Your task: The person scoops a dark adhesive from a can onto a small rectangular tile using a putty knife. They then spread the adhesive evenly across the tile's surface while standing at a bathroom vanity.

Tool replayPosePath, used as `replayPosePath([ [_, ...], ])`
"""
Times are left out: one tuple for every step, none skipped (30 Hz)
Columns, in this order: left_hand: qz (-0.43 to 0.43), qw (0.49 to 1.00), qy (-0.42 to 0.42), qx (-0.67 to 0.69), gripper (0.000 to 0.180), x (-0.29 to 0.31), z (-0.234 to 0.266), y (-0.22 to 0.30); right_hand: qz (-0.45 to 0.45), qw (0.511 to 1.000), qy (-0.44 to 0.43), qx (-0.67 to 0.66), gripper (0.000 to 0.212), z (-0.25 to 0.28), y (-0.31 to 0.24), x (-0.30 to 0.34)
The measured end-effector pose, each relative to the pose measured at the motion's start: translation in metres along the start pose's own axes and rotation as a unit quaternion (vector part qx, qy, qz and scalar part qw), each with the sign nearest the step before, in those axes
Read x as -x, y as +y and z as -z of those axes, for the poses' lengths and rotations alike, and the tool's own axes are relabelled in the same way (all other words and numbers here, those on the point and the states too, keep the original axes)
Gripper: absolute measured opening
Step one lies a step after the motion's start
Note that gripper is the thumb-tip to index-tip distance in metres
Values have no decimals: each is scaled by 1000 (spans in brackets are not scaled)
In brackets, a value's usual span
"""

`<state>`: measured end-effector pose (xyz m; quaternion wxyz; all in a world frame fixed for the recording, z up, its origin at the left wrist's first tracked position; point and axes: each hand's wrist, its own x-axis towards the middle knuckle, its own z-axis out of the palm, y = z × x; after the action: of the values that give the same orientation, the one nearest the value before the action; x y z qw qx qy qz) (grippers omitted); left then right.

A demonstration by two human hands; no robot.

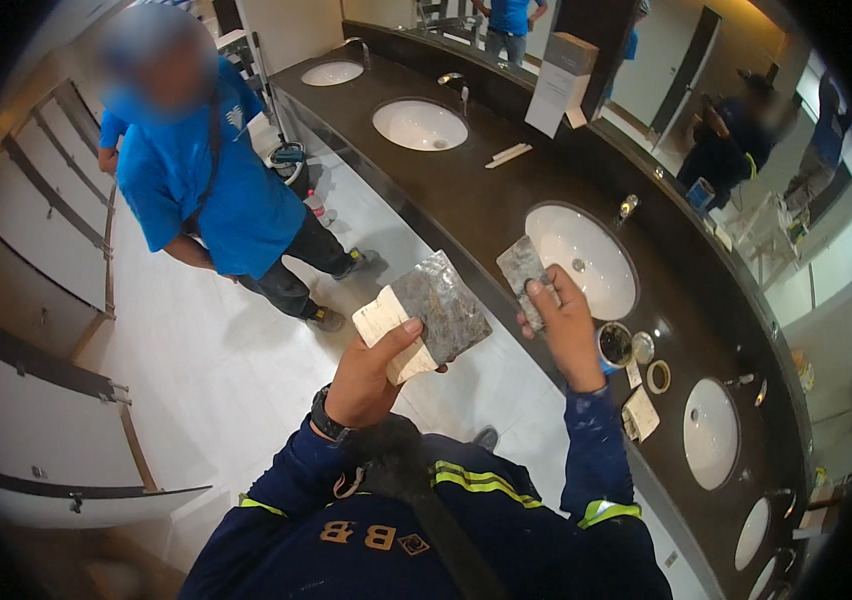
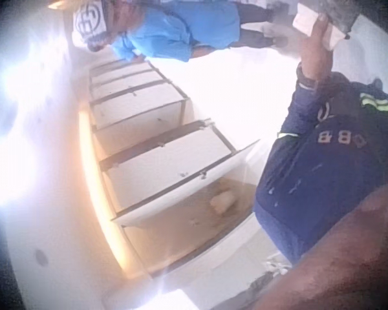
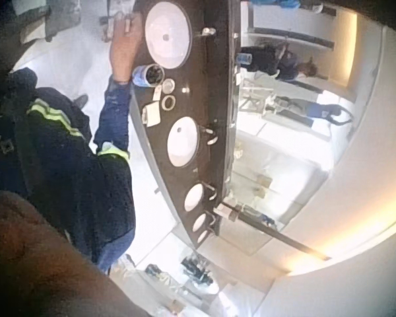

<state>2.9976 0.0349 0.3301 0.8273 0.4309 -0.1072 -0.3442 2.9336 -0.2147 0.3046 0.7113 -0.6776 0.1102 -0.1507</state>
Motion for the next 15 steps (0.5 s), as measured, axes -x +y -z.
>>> replayPosePath([
  [11, 1000, -10, 4, 46, 2, 4, 0, -16, 994, -64, -93, 33, 0, -9, 1],
  [22, 999, -27, 12, 43, 2, 6, -3, -50, 981, -124, -143, 34, 1, -10, 5],
  [33, 998, -44, 20, 40, 2, 6, -5, -83, 960, -185, -192, 35, -1, -10, 9],
  [45, 997, -54, 18, 41, 1, 6, -6, -116, 933, -244, -239, 36, -5, -10, 11],
  [60, 996, -69, 14, 42, -1, 2, -8, -145, 905, -340, -211, 46, -6, -2, 6],
  [74, 994, -80, 11, 44, -2, 0, -9, -158, 908, -328, -205, 42, -2, 15, 4],
  [75, 994, -78, 15, 44, -1, 1, -9, -171, 912, -316, -199, 38, 4, 33, 3],
  [80, 994, -77, 18, 45, 1, 5, -6, -175, 942, -275, -73, 34, 9, 53, 3],
  [86, 993, -80, 20, 45, 2, 10, -4, -179, 956, -227, 53, 30, 12, 76, 5],
  [78, 996, -34, -10, 42, 6, 16, -2, -187, 951, -172, 175, 27, 15, 103, 9],
  [30, 997, 14, -71, 37, 9, 29, -2, -172, 972, -116, 112, 25, 18, 136, 27],
  [-8, 999, 13, -47, 36, 11, 32, 0, -168, 976, -101, 95, 31, 20, 173, 42],
  [-39, 996, 52, -56, 37, 12, 38, 0, -259, 962, -88, -8, 30, 19, 192, 56],
  [-52, 991, 98, -80, 39, 10, 37, -1, -296, 950, -37, -87, 26, 17, 209, 78],
  [-77, 992, 66, -73, 42, 6, 47, -3, -332, 940, 33, -74, 21, 7, 210, 95],
])
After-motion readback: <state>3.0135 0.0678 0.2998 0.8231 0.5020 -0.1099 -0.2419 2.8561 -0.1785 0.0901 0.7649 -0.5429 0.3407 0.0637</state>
